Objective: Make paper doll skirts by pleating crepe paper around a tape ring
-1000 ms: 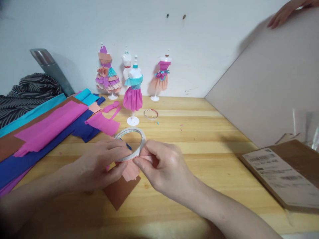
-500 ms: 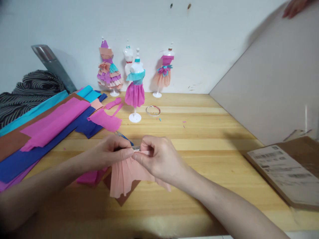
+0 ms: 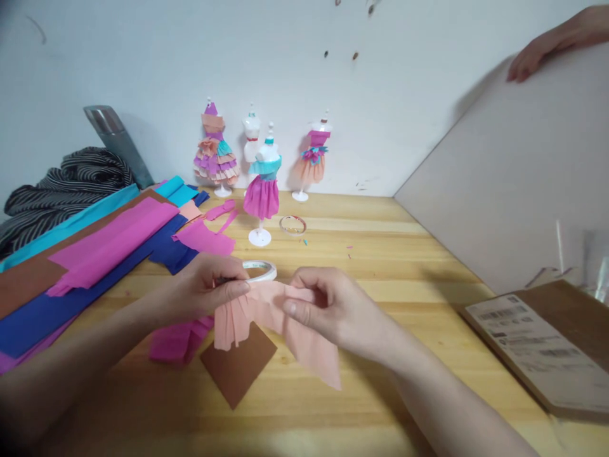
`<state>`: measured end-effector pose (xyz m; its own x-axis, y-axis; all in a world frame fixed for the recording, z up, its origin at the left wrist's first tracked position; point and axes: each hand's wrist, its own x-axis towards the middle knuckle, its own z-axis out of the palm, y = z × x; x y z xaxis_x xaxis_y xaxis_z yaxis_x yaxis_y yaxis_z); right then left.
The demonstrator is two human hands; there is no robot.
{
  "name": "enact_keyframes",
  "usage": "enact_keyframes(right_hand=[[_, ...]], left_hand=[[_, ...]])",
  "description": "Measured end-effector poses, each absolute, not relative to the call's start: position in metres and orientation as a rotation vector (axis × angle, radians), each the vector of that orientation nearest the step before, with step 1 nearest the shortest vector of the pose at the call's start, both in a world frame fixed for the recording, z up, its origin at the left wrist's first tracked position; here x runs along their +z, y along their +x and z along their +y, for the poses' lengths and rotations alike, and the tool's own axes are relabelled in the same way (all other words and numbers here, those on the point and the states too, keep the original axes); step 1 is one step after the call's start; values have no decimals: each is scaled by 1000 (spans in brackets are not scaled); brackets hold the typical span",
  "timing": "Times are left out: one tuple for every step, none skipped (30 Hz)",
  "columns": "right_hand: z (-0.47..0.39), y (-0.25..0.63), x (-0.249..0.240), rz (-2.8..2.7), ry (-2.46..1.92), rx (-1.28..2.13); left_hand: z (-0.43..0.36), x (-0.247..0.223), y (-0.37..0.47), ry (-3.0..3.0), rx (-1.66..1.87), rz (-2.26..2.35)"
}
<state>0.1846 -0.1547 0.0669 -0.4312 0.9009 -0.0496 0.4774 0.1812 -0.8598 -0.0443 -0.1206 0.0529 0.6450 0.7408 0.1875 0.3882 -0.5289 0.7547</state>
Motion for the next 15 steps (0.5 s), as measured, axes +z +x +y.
enact_keyframes(right_hand=[[-155,182,67,-1983,-1272,1157],[-157,178,67,-1983,-1263,1124],[-158,175,67,-1995,-1259,1077],[-160,172,67,-2018,-1260,1014],[-162,170,66,-2042,-1263,939],[-164,168,65,-2065,-1264,856],[-166,167,63,-2089,-1260,779],[-168,167,62,-2115,-1244,710],[-170,166,62,-2143,-1212,652],[-172,166,61,-2175,-1166,608],[-174,166,61,-2209,-1107,578],[-175,166,61,-2243,-1043,558],[-175,166,62,-2266,-985,546],[-176,166,62,-2274,-938,539],[-176,166,63,-2268,-914,537]], left_hand=[[-121,53,-45,2215,669,859],[-122,52,-45,2261,683,839],[-123,51,-45,2306,701,809],[-124,50,-44,2350,718,770],[-124,49,-43,2393,739,730],[-124,48,-43,2436,764,693],[-125,47,-42,2477,791,664],[-125,46,-41,2516,823,646],[-125,45,-40,2554,851,637],[-126,44,-40,2587,866,637],[-126,43,-39,2614,874,640],[-127,42,-39,2637,875,639],[-128,41,-39,2658,870,637],[-128,40,-38,2679,874,634],[-128,39,-38,2701,885,633]])
